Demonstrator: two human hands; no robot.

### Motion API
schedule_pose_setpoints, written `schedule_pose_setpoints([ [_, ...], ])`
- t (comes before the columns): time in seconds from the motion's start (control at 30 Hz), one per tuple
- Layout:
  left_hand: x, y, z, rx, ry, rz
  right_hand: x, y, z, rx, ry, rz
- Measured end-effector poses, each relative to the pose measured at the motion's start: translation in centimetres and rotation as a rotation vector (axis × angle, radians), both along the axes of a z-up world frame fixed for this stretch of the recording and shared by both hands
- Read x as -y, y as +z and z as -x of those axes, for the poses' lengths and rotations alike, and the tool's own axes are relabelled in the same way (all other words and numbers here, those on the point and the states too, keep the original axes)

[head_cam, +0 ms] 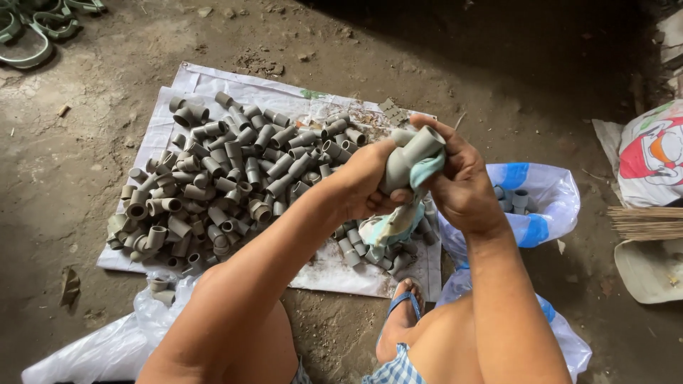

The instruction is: Cleaning small PVC pipe fittings by wiping them with a cloth and sorting them into bags.

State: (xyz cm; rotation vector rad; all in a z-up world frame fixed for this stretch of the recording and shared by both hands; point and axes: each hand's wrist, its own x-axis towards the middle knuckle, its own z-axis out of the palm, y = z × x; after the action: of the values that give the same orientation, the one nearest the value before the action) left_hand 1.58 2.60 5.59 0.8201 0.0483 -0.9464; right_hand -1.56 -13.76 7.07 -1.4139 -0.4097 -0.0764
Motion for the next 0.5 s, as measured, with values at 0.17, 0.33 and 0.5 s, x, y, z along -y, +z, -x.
schedule_pose_setpoints([
  [0.17, 3.9, -3.2, -0.8, 0.026, 0.407, -0.346, -1.6, 0.2, -0.2, 0.016, -0.141, 0.091],
  [0.33, 4.4, 0.3, 3.0, 0.707, 0.757, -0.768, -4.1, -0.8, 0.4, 0.270, -0.647, 0.345],
  [0.5, 5.0, 0.7, 2.7, 0.942, 0.808, -0.853, -3.4, 1.9, 0.9, 0.290, -0.582, 0.457],
])
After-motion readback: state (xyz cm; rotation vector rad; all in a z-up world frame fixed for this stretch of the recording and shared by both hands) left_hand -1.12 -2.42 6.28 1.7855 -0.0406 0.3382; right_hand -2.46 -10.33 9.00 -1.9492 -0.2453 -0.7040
